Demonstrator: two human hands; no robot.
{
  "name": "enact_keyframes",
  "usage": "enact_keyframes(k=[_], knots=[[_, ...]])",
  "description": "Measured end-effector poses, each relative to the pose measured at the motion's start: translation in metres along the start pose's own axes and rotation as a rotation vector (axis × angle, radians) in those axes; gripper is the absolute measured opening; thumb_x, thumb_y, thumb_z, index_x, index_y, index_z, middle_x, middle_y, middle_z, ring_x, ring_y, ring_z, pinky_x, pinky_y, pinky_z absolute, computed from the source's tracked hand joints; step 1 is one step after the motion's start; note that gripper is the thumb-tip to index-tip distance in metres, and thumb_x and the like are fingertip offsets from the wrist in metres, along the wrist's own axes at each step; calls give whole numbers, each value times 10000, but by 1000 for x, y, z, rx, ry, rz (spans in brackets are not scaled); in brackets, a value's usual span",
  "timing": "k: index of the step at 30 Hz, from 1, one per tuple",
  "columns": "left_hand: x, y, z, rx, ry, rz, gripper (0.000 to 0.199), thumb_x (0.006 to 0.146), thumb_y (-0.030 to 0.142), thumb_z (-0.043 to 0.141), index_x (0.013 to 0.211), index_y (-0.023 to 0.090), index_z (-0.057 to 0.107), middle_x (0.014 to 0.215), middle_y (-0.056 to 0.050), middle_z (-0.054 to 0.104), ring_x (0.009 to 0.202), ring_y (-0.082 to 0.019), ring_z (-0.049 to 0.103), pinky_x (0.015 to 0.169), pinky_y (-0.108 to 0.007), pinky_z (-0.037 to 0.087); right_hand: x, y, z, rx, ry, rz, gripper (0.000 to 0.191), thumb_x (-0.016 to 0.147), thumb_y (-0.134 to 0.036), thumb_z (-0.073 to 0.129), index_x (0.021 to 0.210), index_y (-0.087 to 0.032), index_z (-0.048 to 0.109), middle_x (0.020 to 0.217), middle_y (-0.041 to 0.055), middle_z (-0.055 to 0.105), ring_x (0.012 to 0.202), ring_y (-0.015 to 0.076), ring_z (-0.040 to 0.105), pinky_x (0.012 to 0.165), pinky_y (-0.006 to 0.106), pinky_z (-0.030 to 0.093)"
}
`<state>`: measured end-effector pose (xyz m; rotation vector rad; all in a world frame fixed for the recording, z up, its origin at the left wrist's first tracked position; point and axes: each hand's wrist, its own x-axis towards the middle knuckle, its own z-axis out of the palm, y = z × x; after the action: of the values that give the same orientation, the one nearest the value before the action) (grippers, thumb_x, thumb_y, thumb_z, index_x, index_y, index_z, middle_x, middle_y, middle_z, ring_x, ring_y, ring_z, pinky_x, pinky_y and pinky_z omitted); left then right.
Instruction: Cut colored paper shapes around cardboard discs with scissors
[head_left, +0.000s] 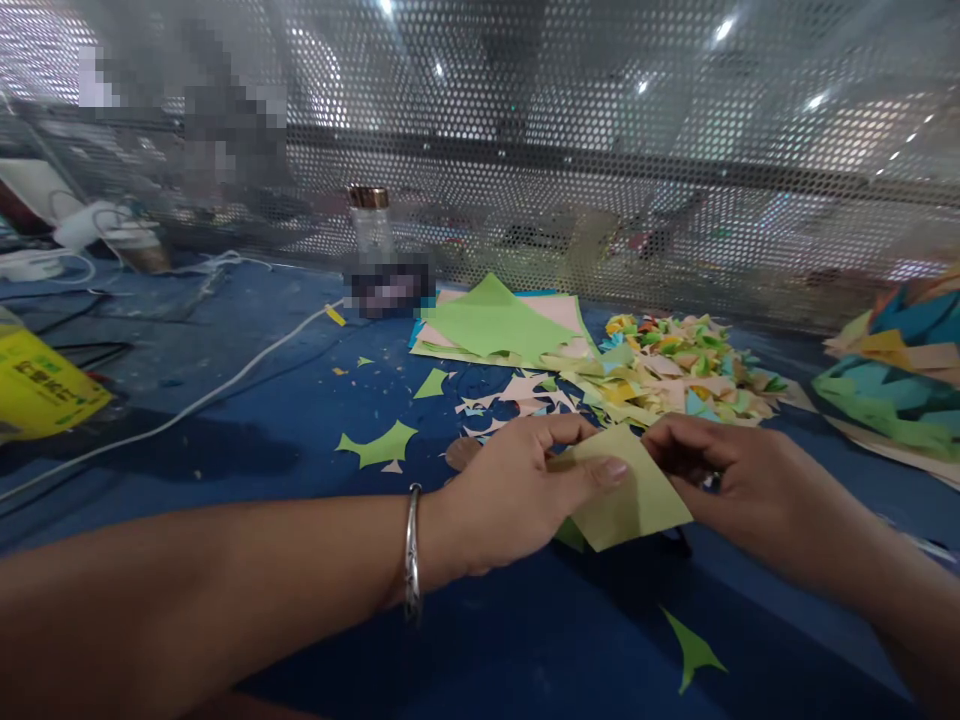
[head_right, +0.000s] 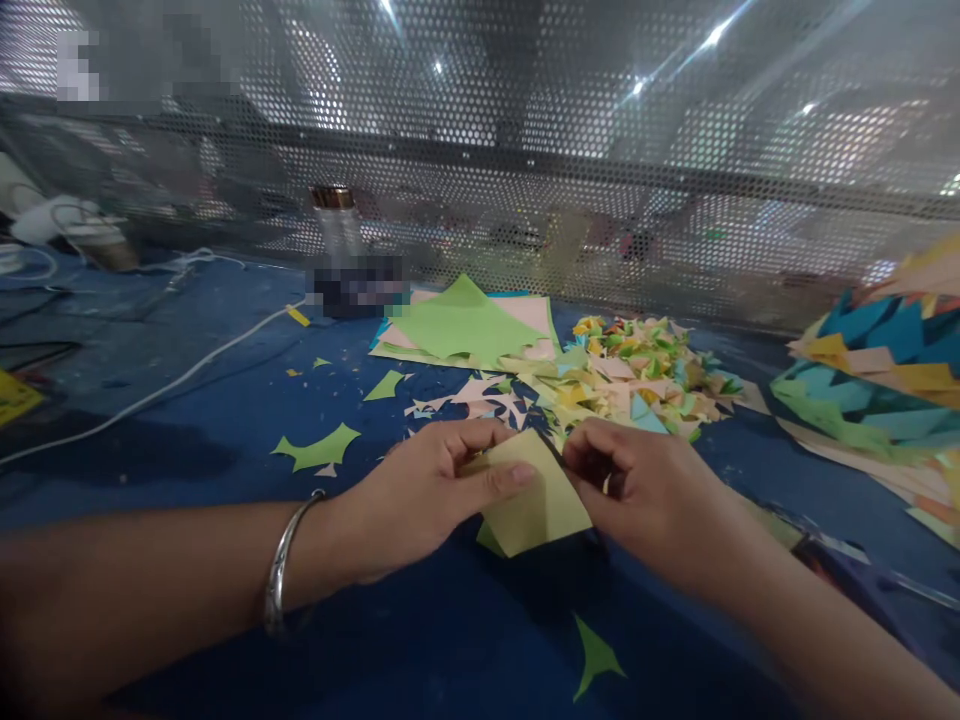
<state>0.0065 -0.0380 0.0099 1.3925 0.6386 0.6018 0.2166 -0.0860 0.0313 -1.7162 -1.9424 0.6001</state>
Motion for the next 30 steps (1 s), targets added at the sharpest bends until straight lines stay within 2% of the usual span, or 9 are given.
enact_keyframes(k=[3, 6, 11, 16, 19, 21, 25, 28, 30], knots=[[4, -3, 0, -25, 17, 43, 215, 824, 368, 757, 839, 182, 652, 795, 0, 621, 716, -128, 566, 656, -248, 467, -2, -8, 7, 59, 32, -13, 187, 759, -411, 665, 729, -234, 612, 702, 30, 681, 659, 204, 616, 553, 289, 452], [1, 3, -5, -13, 60, 101, 197, 856, 348, 722, 815, 168, 654, 814, -3, 596, 751, -127, 554, 677, -242, 456, -4, -13, 13, 130, 66, -48, 223, 829, -430, 644, 743, -239, 570, 697, 13, 634, 642, 180, 589, 567, 283, 451], [-5, 11, -9, -15, 55, 175, 196, 867, 355, 703, 835, 167, 660, 827, -13, 601, 762, -131, 557, 681, -241, 465, -5, -21, 23, 437, -9, -30, 334, 920, -561, 573, 810, -252, 510, 669, -5, 555, 597, 157, 542, 510, 260, 441], [-5, 4, -10, 38, 148, 217, 178, 861, 351, 708, 866, 182, 656, 839, -17, 633, 775, -140, 577, 718, -260, 506, -7, -23, 38, 631, -19, 128, 486, 868, -725, 592, 971, -258, 508, 618, -77, 397, 464, 92, 313, 412, 225, 287], [-3, 1, -12, 29, 263, 185, 160, 847, 327, 728, 860, 196, 636, 847, -8, 659, 755, -137, 598, 704, -264, 526, -8, -19, 44, 718, 20, 203, 554, 858, -792, 573, 969, -253, 508, 639, -70, 385, 499, 94, 287, 435, 225, 238], [-2, 1, -14, 6, 297, 134, 152, 839, 301, 736, 837, 203, 619, 831, 1, 670, 741, -136, 614, 684, -261, 530, -7, -15, 45, 713, 37, 216, 529, 866, -765, 604, 904, -248, 498, 660, -66, 377, 521, 96, 302, 456, 227, 266], [0, 2, -15, -53, 213, 32, 158, 792, 263, 790, 807, 192, 650, 791, 17, 679, 720, -118, 623, 667, -231, 514, -4, -6, 42, 554, 41, 167, 467, 904, -697, 609, 887, -239, 522, 717, -21, 469, 609, 142, 469, 545, 273, 439], [3, 0, -13, -149, 120, -56, 144, 754, 242, 818, 815, 179, 703, 780, 20, 699, 685, -101, 622, 672, -220, 507, -2, -3, 40, 465, 43, 131, 441, 934, -665, 587, 922, -224, 566, 759, 6, 520, 646, 157, 505, 546, 275, 447], [4, -1, -13, -190, 105, -99, 124, 742, 217, 818, 812, 169, 728, 797, 13, 720, 689, -100, 635, 697, -222, 514, -2, -3, 40, 473, 44, 113, 454, 930, -675, 589, 924, -222, 584, 753, 5, 525, 657, 162, 517, 561, 276, 455]])
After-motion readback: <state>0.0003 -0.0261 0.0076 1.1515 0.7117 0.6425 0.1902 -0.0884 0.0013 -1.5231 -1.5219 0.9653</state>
